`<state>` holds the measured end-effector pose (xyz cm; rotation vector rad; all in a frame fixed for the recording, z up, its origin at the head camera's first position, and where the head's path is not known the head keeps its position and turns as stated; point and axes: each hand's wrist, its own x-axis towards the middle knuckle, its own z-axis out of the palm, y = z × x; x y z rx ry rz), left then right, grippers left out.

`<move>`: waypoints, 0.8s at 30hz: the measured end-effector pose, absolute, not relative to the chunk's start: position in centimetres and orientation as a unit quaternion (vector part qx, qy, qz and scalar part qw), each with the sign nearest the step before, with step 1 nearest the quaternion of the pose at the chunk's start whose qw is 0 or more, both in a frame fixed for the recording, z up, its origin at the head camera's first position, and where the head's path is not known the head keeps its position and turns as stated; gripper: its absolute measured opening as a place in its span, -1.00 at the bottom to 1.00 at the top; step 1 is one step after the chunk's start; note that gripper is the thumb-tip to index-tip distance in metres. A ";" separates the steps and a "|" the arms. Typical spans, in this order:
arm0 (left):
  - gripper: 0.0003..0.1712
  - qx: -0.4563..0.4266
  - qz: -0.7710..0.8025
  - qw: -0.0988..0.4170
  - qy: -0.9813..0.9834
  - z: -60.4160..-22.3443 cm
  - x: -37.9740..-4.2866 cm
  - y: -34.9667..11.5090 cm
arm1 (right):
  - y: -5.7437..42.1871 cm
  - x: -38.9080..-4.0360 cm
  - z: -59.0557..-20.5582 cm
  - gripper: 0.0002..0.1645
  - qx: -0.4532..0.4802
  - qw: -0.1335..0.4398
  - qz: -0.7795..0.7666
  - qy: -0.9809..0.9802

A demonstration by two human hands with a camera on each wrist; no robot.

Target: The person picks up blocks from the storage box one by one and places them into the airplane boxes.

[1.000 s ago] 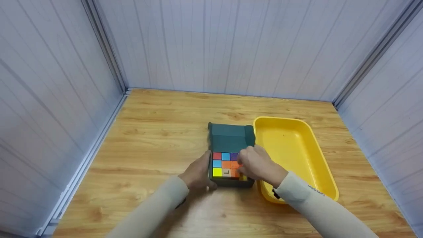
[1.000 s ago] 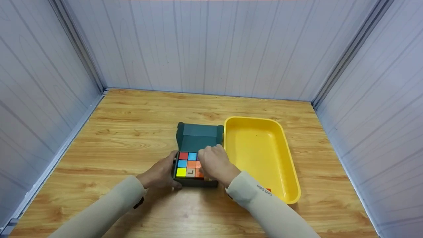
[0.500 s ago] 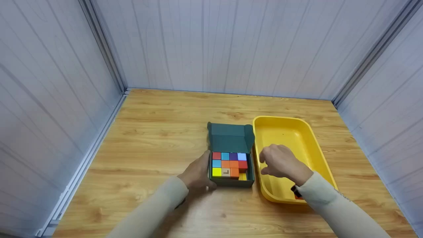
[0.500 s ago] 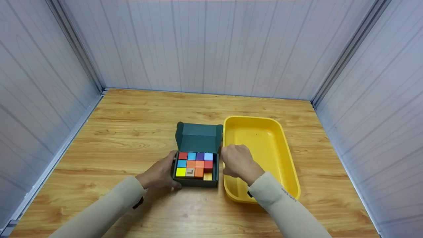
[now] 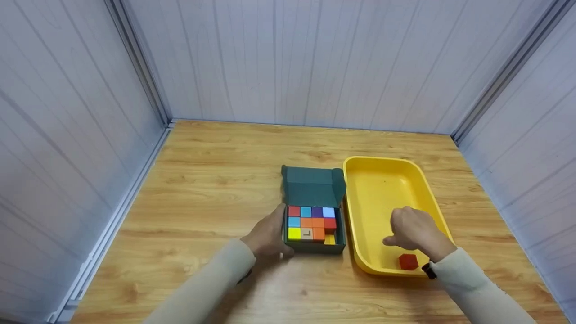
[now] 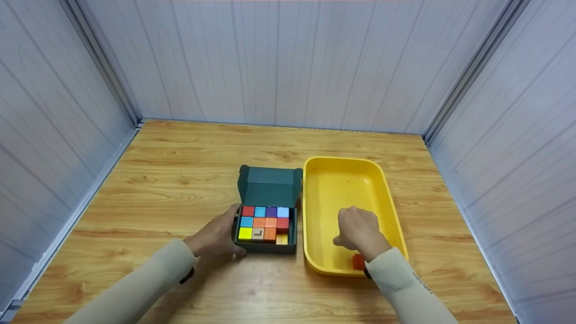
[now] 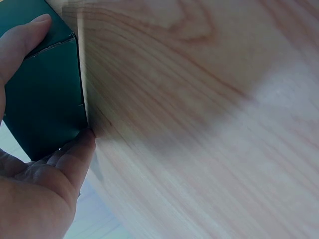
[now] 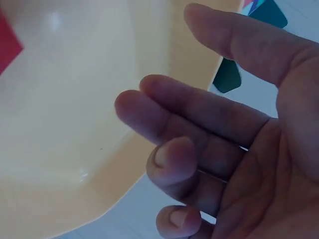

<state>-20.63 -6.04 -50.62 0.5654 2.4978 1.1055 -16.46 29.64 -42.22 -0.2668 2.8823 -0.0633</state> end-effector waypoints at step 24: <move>0.41 0.192 0.384 0.172 0.887 -51.0 -20.8 -6.0 | 32.7 -15.0 -44.7 -0.66 -0.042 0.246 0.008 0.968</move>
